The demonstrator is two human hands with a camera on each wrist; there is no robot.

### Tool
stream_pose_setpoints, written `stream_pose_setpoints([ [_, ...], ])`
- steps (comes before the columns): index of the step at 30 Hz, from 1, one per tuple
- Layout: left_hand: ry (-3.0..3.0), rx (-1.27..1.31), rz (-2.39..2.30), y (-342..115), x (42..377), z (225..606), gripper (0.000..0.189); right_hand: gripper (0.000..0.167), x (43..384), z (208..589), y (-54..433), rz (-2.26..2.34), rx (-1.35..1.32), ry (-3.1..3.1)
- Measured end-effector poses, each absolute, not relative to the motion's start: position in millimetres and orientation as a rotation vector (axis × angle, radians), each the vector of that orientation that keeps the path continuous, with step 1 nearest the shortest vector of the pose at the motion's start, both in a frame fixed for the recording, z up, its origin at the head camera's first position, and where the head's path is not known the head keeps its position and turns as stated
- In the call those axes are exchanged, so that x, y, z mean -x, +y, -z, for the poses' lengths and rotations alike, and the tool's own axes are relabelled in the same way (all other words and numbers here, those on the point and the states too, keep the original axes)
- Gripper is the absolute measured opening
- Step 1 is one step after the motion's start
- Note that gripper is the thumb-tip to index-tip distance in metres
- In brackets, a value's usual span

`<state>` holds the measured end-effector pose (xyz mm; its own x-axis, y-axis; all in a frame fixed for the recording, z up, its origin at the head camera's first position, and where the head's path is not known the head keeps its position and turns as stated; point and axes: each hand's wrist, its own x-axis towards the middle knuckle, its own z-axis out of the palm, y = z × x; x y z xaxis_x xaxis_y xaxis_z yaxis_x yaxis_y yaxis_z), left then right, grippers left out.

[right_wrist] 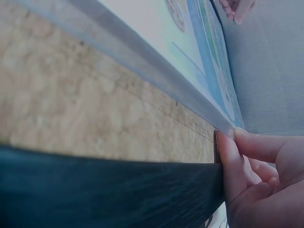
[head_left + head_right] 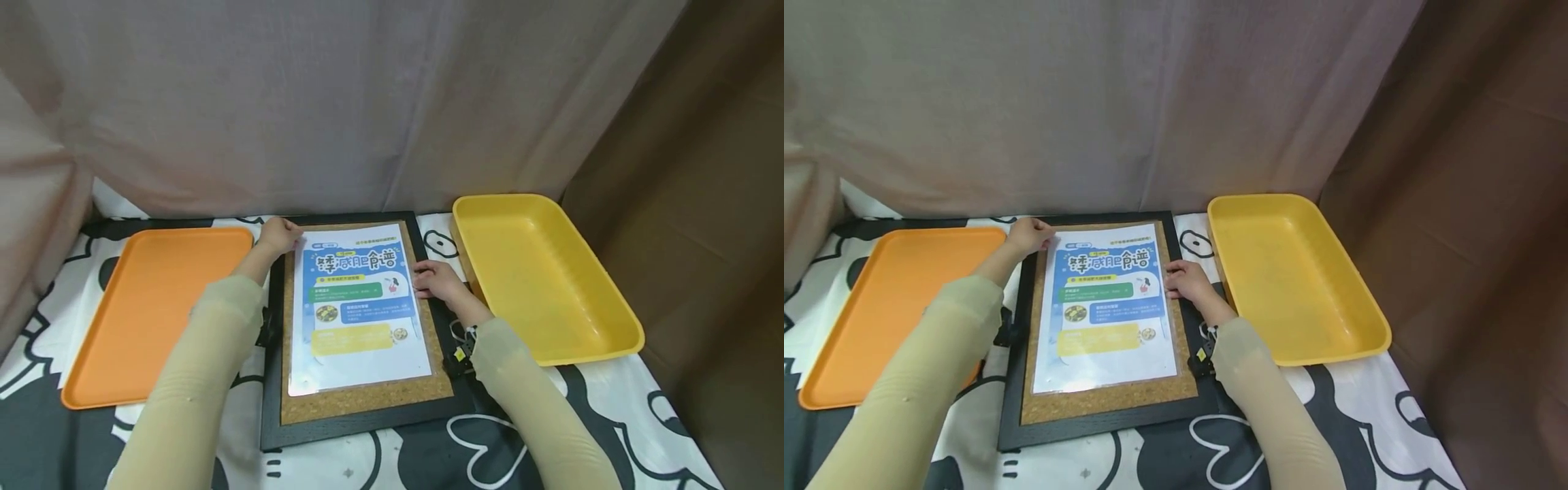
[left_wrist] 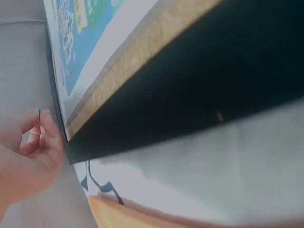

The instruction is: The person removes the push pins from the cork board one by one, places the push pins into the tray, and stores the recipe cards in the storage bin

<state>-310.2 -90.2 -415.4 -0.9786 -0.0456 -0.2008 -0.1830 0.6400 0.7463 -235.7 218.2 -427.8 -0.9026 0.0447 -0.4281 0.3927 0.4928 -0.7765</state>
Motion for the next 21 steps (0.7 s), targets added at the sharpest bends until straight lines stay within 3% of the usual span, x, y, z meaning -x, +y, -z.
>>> stream_pose_setpoints([
  [21,2.570,0.110,-1.461,-150.1,266.0,396.2,0.029,0.041,235.3,429.2,221.1,1.390,-0.301,2.397],
])
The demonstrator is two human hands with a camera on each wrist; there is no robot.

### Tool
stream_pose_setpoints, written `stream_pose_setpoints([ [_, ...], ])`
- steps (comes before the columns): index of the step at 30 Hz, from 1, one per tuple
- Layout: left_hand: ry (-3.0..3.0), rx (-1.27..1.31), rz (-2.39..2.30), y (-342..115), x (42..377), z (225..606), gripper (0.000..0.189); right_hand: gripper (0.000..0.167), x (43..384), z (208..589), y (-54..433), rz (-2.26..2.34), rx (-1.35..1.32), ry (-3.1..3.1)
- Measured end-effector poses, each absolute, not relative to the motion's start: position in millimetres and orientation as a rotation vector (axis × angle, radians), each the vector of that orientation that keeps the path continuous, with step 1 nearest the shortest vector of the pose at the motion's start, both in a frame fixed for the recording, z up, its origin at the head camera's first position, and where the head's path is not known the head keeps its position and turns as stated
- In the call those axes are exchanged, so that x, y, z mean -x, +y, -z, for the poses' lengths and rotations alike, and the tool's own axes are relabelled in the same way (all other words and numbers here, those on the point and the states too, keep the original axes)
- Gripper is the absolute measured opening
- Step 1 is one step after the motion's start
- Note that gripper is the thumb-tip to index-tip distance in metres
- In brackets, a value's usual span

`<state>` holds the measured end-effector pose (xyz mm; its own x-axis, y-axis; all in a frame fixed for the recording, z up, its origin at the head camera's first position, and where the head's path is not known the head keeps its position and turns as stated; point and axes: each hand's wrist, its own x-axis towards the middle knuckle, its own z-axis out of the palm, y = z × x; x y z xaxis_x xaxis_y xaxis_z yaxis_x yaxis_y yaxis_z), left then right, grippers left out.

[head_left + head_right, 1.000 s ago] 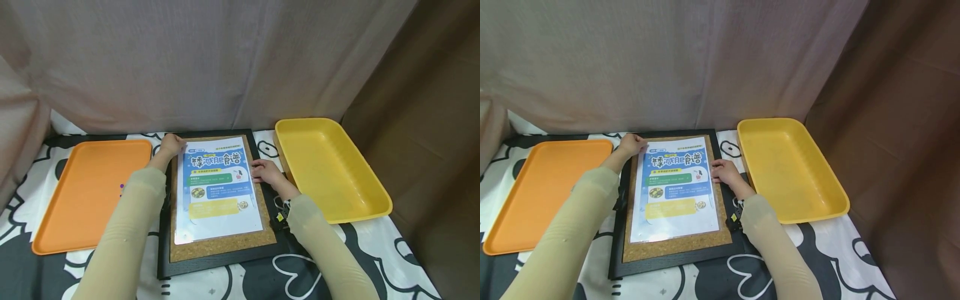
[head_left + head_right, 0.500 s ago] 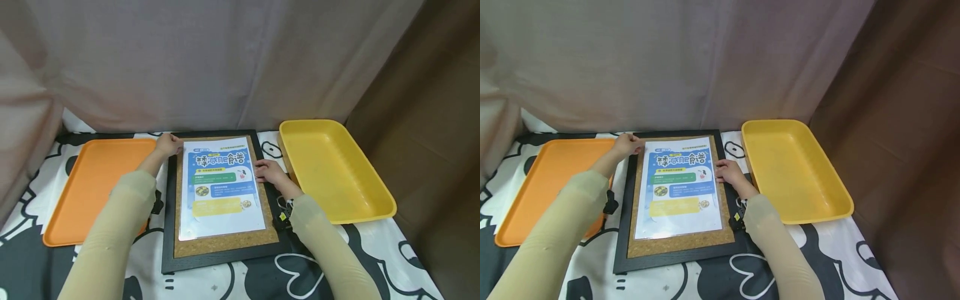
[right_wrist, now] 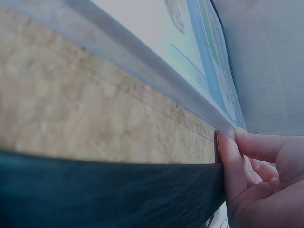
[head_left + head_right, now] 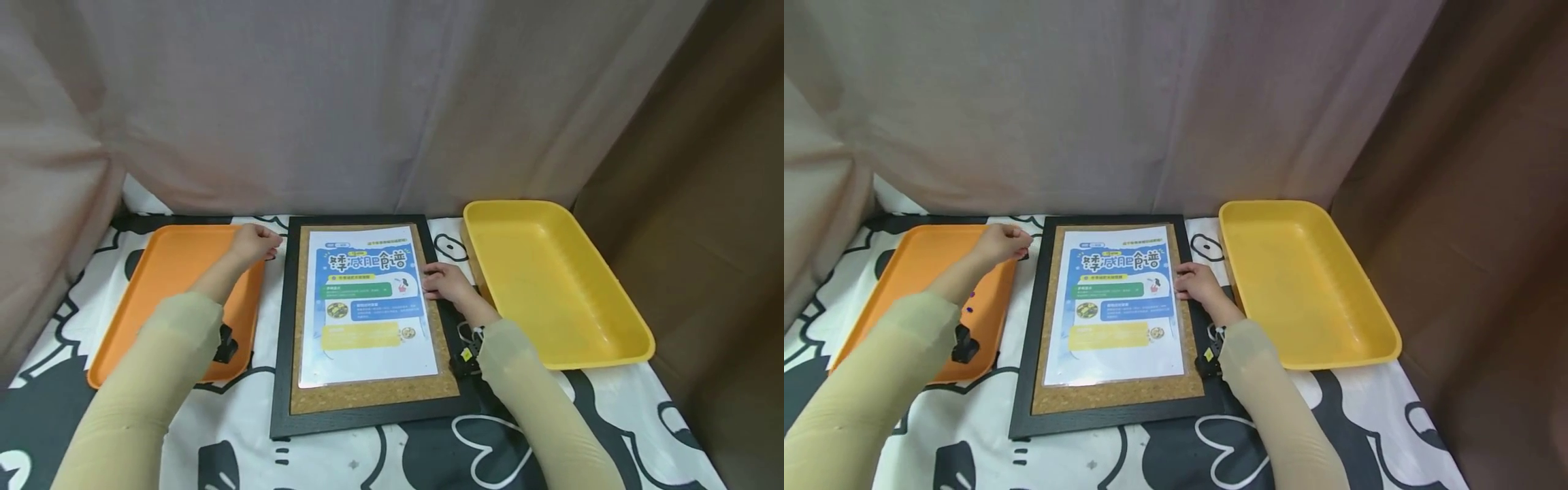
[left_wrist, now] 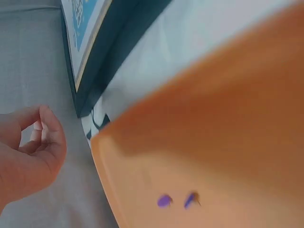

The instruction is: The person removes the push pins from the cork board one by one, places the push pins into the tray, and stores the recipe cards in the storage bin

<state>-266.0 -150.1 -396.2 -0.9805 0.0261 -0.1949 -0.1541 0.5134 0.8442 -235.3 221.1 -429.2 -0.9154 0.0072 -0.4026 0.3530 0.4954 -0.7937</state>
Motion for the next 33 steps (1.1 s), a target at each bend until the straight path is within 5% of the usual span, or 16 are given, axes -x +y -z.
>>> stream_pose_setpoints([
  [25,2.580,0.227,-1.366,-198.7,214.9,395.4,0.036,0.043,233.4,431.2,220.6,1.383,-0.318,2.400],
  [33,2.578,0.273,-1.347,-204.6,206.0,398.3,0.036,0.062,232.1,428.4,211.9,1.303,-0.250,2.463],
])
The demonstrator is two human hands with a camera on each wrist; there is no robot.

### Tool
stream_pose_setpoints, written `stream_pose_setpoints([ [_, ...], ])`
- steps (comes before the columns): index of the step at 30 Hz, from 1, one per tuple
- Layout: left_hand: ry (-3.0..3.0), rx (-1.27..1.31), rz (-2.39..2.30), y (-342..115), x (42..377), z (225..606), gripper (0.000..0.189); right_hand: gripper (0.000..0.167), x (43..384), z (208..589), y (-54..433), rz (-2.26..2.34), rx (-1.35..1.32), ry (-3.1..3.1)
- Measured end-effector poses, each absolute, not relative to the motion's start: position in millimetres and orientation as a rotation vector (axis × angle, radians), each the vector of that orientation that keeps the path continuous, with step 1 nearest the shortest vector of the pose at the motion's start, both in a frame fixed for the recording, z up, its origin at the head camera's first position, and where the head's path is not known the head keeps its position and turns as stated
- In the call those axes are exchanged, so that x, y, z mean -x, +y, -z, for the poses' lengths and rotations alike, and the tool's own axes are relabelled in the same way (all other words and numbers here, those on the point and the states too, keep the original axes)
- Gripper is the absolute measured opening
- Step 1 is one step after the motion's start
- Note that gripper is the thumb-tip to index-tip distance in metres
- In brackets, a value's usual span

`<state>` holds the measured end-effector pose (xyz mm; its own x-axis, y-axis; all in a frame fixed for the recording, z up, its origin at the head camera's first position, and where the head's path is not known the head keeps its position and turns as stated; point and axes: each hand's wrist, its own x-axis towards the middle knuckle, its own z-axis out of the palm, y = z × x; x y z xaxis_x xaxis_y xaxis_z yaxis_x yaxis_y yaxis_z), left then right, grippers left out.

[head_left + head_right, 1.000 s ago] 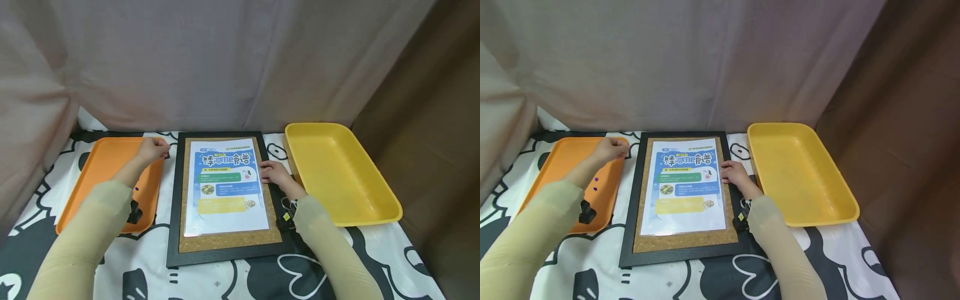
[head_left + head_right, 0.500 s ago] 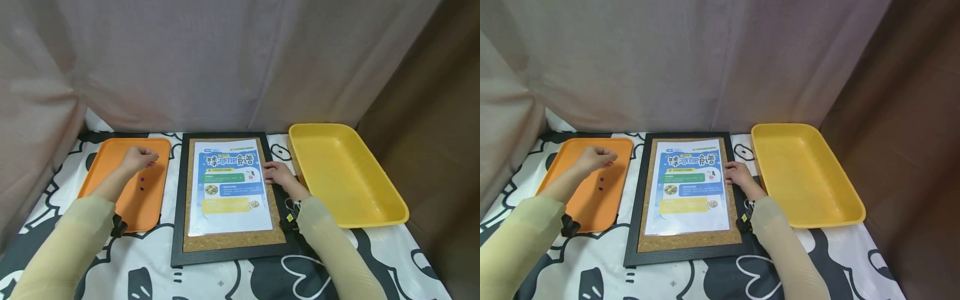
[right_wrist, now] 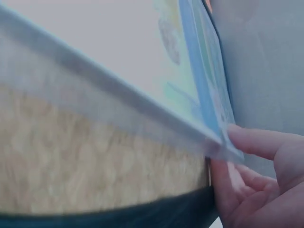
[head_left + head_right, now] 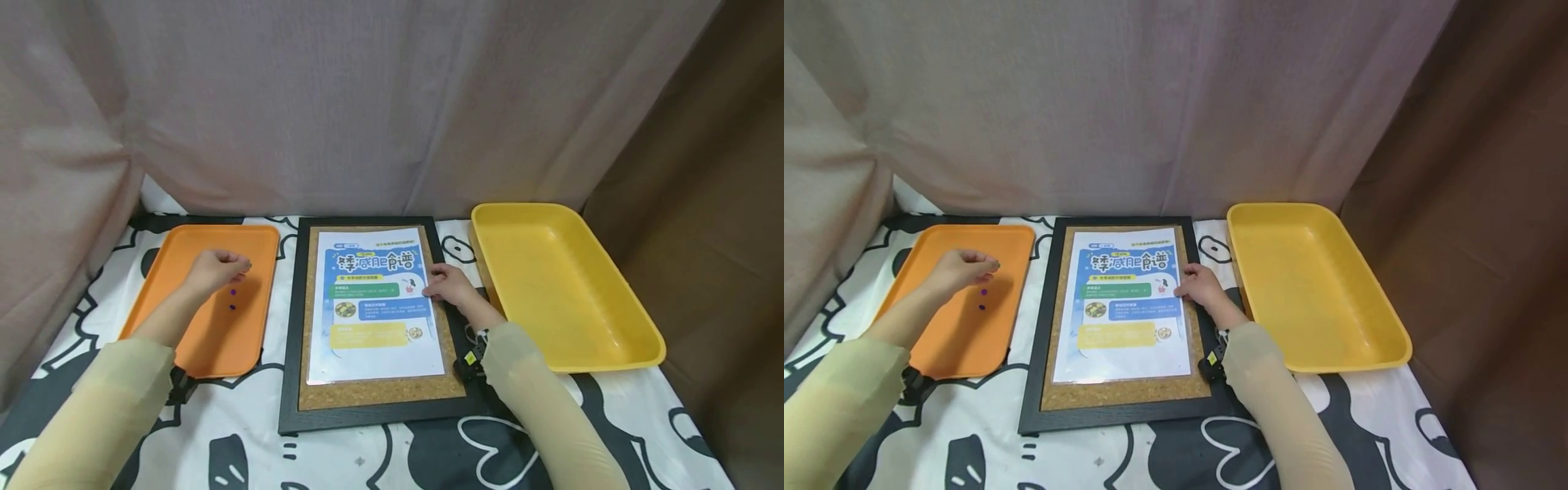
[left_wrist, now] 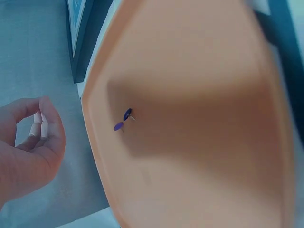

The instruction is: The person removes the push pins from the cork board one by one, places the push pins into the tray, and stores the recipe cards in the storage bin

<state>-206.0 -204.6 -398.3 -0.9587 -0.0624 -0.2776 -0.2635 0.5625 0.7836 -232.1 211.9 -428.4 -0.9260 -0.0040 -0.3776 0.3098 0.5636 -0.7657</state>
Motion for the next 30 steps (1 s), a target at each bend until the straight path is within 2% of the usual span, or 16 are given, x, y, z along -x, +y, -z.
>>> stream_pose_setpoints([
  [6,2.560,0.310,-1.391,-212.1,199.1,403.6,0.035,0.071,223.9,426.7,200.5,1.175,-0.169,2.593],
  [16,2.543,0.267,-1.385,-217.2,185.6,399.1,0.040,0.043,208.6,421.1,195.4,1.514,-0.252,2.515],
  [22,2.546,0.218,-1.459,-220.2,181.4,400.5,0.039,0.042,201.5,404.0,202.6,1.794,-0.396,2.391],
  [30,2.562,0.234,-1.420,-220.8,178.3,400.2,0.040,0.044,190.0,365.6,234.4,1.844,-0.493,2.433],
])
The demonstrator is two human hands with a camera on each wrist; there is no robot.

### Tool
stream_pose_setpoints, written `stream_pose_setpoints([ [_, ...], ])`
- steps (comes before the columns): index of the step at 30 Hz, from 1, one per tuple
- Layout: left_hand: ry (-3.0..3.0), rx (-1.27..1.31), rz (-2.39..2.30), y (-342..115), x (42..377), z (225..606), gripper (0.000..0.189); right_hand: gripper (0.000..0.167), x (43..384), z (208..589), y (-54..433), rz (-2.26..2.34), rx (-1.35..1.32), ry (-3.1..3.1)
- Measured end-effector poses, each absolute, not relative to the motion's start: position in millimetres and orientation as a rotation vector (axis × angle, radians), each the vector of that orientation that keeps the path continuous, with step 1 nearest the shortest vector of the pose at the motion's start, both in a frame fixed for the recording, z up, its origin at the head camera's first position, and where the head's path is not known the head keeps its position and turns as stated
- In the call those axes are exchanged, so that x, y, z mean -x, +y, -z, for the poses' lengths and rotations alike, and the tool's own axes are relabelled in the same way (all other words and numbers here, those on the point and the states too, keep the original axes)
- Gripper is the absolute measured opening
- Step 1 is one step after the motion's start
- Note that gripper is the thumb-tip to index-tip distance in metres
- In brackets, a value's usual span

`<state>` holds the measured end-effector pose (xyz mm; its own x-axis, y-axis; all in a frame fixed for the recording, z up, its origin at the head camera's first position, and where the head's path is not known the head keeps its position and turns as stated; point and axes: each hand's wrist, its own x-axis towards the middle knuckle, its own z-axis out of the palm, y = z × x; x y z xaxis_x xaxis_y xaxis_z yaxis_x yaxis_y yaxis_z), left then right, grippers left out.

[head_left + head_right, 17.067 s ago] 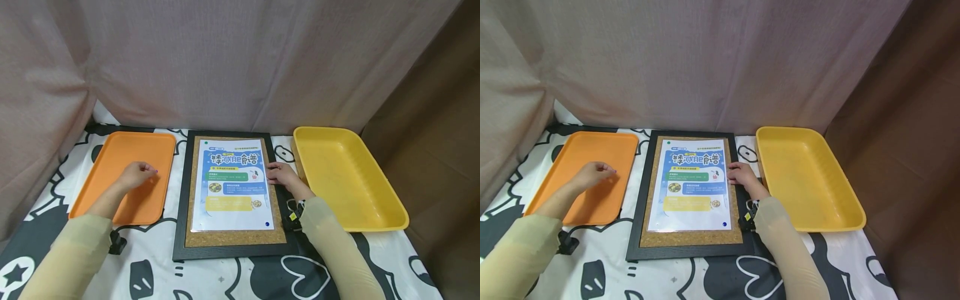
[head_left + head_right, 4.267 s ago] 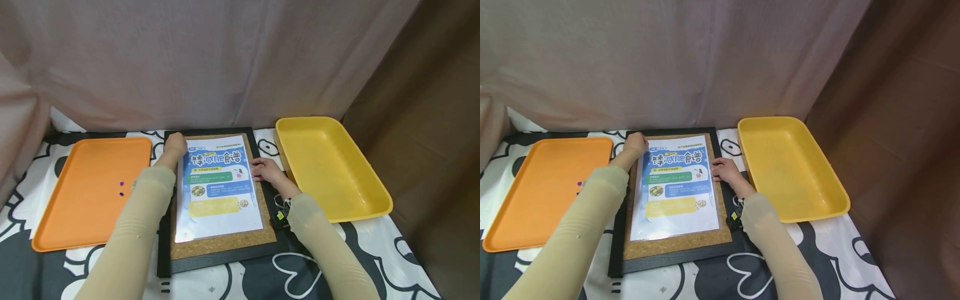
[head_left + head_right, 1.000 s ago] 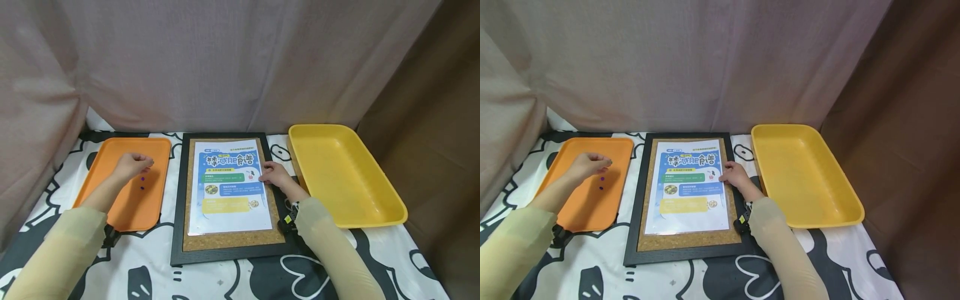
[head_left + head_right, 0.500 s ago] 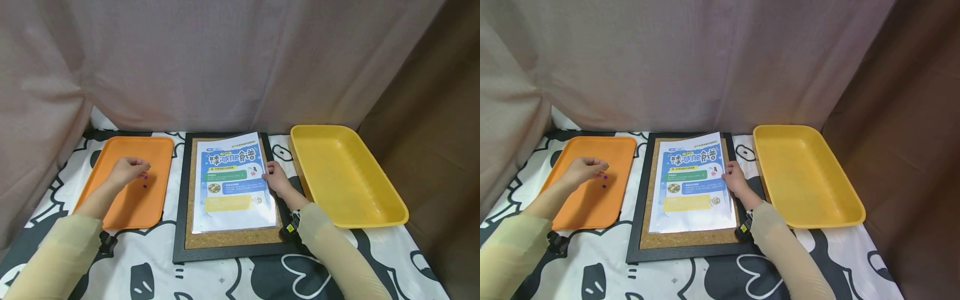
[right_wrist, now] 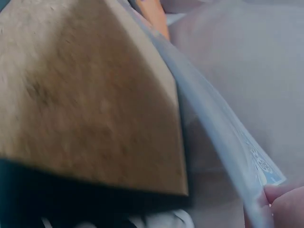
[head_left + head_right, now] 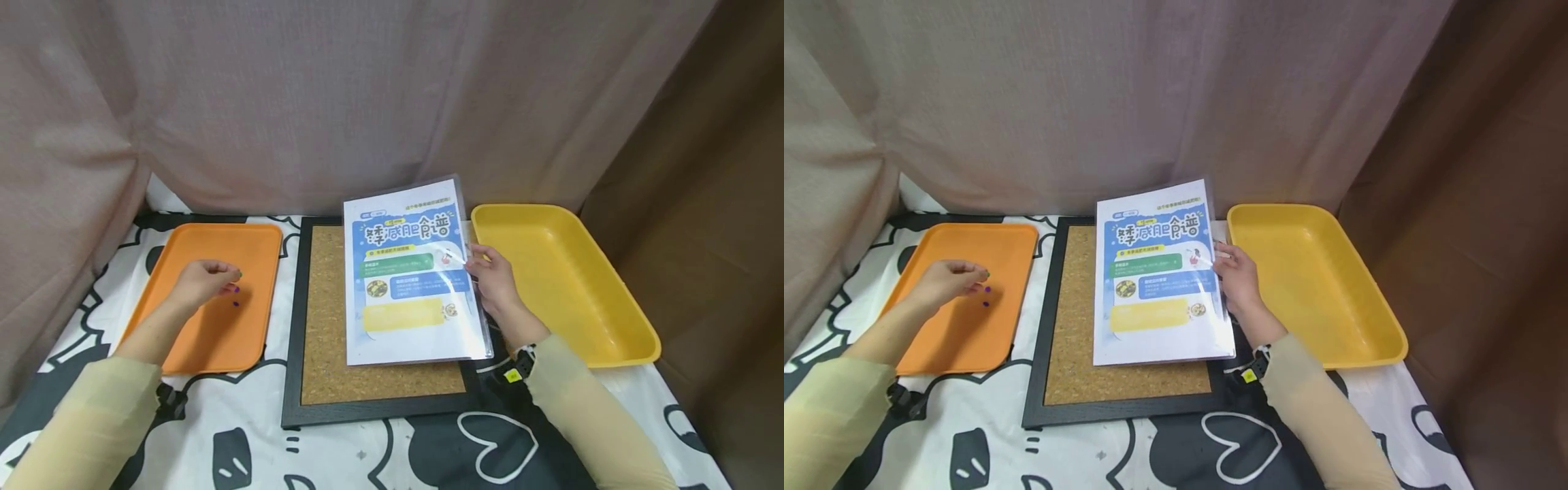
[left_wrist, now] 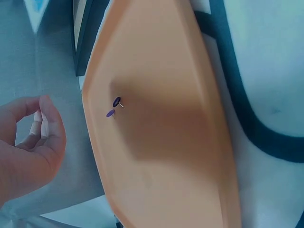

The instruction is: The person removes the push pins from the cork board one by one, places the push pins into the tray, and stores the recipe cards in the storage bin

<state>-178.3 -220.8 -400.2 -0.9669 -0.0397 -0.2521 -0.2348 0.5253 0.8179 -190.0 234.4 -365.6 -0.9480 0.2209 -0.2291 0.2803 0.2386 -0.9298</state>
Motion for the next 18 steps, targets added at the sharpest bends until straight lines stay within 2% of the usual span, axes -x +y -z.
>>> stream_pose_setpoints([
  [4,2.565,0.230,-1.436,-220.3,178.9,402.3,0.038,0.045,183.3,343.5,261.9,1.951,-0.458,2.428],
  [9,2.580,0.221,-1.435,-219.2,179.3,400.4,0.036,0.028,174.6,321.9,304.7,2.193,-0.372,2.295],
  [11,2.589,0.220,-1.420,-218.6,179.0,399.4,0.036,0.026,172.1,313.0,323.2,2.261,-0.394,2.250],
  [18,2.585,0.236,-1.385,-215.0,172.7,397.2,0.038,0.049,164.1,289.5,396.4,2.208,-0.654,2.397],
])
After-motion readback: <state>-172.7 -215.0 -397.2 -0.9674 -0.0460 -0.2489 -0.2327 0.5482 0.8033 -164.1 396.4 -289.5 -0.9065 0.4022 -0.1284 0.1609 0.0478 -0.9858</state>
